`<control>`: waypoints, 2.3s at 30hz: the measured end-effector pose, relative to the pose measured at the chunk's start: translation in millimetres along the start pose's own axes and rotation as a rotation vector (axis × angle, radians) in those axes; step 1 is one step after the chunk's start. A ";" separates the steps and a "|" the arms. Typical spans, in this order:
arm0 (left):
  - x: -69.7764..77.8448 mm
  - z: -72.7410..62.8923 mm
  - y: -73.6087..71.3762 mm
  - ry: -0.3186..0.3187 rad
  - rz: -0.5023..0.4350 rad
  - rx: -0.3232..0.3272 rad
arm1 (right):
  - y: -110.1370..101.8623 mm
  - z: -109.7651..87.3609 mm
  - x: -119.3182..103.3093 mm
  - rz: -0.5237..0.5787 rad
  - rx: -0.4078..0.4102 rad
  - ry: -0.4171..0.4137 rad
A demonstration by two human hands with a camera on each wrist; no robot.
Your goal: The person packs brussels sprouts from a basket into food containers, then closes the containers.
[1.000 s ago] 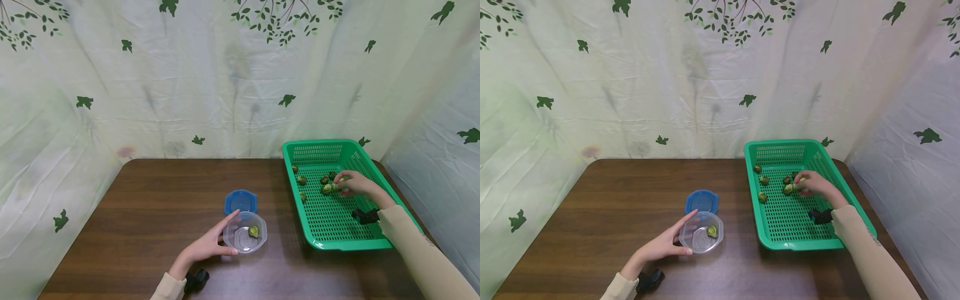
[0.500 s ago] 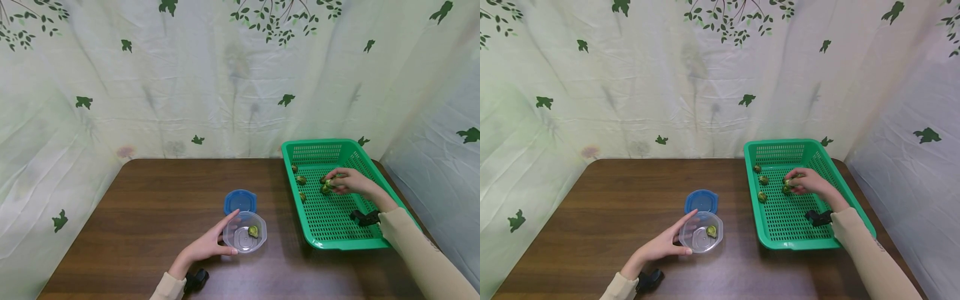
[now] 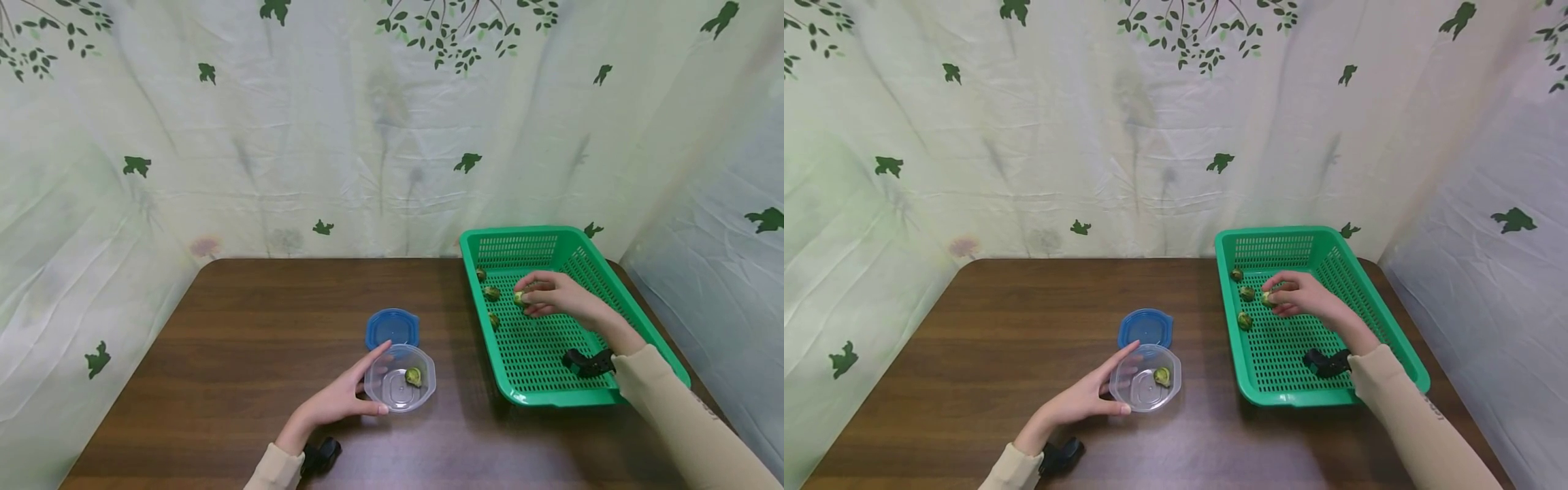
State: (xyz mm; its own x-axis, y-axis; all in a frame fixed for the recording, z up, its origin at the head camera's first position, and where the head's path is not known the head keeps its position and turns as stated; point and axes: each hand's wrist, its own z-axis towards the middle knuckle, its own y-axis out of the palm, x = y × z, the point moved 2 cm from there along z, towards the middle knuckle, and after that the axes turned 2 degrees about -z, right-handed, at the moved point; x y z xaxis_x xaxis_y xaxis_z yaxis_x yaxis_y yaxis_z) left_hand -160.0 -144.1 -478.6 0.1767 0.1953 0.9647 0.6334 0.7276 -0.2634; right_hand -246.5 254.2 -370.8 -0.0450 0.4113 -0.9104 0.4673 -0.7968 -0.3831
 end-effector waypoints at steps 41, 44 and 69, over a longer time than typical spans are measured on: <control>1.2 -1.4 1.6 0.011 -0.015 0.006 | 91.9 0.7 -57.5 0.053 -0.164 -0.138; 0.8 -1.2 1.5 0.009 -0.011 0.005 | 98.1 1.3 -58.7 0.040 -0.181 -0.148; 2.1 -1.7 2.2 -0.010 -0.006 0.009 | 162.5 12.3 -58.9 -0.096 -0.298 -0.144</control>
State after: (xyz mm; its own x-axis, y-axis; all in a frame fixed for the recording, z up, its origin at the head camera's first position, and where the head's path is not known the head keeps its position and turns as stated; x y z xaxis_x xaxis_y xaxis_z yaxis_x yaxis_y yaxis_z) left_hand -157.0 -143.2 -477.2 0.1654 0.1979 0.9662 0.6272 0.7349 -0.2579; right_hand -178.8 95.0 -381.3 -0.2157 0.3942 -0.8934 0.6915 -0.5843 -0.4248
